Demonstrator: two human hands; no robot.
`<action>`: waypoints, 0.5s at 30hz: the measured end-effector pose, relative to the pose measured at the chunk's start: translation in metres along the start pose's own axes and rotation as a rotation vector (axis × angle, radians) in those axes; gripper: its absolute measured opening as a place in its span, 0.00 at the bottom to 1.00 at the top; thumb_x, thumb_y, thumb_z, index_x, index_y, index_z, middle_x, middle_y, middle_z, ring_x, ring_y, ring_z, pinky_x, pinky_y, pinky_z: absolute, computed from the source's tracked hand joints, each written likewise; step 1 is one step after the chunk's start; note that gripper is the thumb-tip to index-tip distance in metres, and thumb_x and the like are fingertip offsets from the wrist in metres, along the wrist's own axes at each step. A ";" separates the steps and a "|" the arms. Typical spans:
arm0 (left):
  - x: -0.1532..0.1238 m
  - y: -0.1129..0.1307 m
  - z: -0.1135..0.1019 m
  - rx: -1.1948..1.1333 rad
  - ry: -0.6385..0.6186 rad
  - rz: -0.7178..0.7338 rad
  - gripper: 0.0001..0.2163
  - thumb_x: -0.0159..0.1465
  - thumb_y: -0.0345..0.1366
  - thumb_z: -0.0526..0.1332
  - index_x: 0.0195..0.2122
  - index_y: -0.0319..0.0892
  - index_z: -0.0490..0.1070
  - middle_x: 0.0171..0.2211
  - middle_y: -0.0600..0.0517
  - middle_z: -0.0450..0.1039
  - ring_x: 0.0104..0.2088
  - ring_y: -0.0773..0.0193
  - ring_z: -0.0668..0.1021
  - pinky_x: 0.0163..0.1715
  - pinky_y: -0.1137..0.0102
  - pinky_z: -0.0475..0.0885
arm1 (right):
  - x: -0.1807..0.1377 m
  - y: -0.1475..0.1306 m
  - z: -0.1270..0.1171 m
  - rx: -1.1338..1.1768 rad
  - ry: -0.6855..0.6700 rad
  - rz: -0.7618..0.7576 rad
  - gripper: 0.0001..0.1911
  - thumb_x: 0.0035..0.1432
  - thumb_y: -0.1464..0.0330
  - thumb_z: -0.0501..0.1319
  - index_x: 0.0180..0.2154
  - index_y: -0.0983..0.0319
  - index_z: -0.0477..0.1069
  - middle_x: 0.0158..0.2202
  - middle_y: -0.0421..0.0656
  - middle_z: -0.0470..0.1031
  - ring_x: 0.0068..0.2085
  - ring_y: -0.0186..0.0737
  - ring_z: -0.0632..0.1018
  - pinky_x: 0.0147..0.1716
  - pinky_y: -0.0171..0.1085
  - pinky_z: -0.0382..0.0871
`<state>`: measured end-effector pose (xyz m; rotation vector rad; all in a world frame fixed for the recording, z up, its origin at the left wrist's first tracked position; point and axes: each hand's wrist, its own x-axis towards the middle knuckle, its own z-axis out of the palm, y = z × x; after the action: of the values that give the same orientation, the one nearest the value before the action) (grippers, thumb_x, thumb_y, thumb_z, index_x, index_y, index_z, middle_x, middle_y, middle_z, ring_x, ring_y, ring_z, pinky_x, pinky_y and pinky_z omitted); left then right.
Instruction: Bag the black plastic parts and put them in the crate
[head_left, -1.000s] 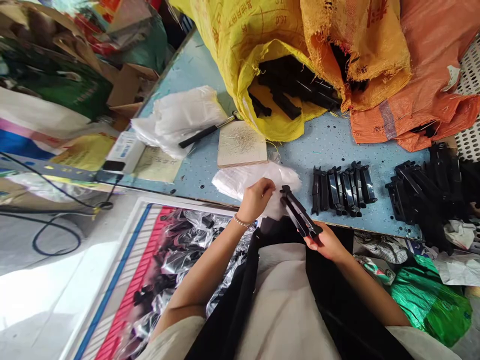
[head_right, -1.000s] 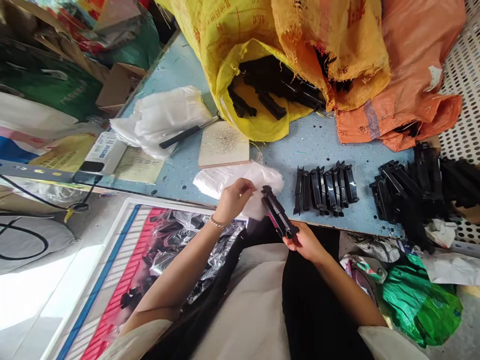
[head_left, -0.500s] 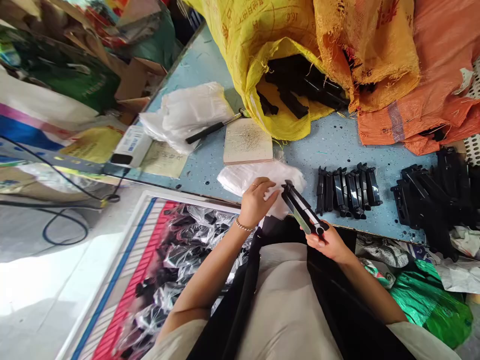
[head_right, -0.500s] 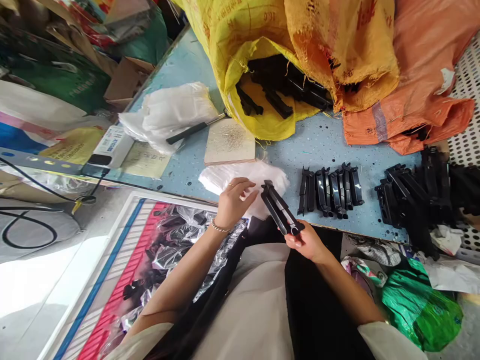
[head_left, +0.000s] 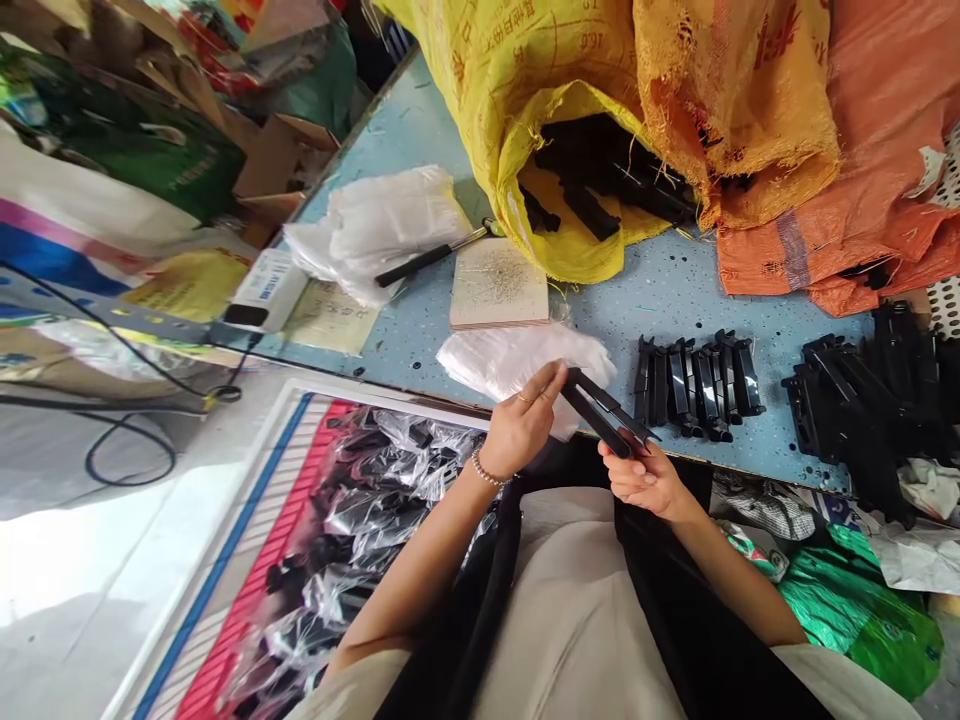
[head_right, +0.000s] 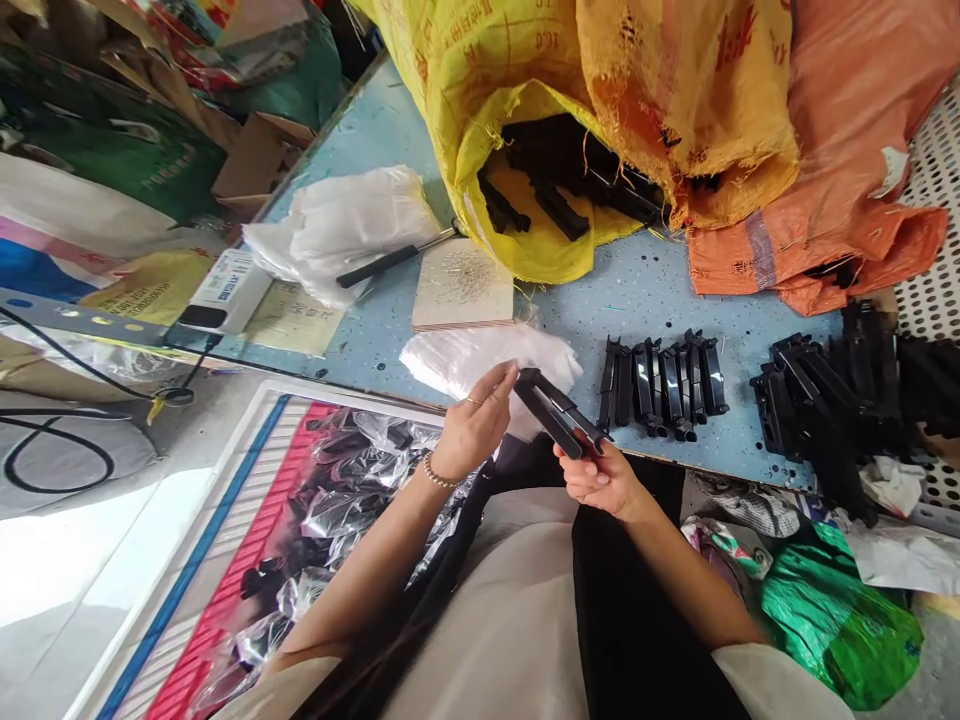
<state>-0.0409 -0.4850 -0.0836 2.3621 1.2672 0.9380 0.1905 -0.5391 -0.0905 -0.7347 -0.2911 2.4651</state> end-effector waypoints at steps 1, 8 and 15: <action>-0.003 0.006 0.000 -0.036 -0.046 0.043 0.27 0.70 0.25 0.48 0.70 0.44 0.58 0.64 0.40 0.67 0.61 0.55 0.75 0.58 0.64 0.75 | 0.003 -0.001 0.000 -0.062 0.010 -0.015 0.21 0.64 0.50 0.58 0.36 0.62 0.70 0.15 0.26 0.47 0.15 0.25 0.39 0.13 0.30 0.38; -0.015 0.057 0.000 -0.258 -0.305 0.167 0.25 0.71 0.32 0.51 0.70 0.42 0.56 0.64 0.37 0.66 0.61 0.51 0.74 0.56 0.56 0.76 | 0.014 0.005 0.017 -0.644 0.451 -0.368 0.20 0.64 0.50 0.58 0.30 0.58 0.67 0.18 0.33 0.57 0.18 0.31 0.55 0.16 0.34 0.49; -0.057 0.041 -0.084 -0.132 -0.262 -0.218 0.17 0.69 0.41 0.57 0.58 0.46 0.71 0.50 0.44 0.78 0.48 0.58 0.82 0.50 0.66 0.78 | -0.005 -0.002 0.050 -1.069 0.090 -0.140 0.19 0.67 0.55 0.58 0.52 0.59 0.71 0.31 0.39 0.73 0.29 0.36 0.74 0.31 0.37 0.70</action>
<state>-0.0935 -0.5587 -0.0223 2.1123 1.2829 0.6036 0.1671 -0.5430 -0.0466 -1.1570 -1.6143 2.0003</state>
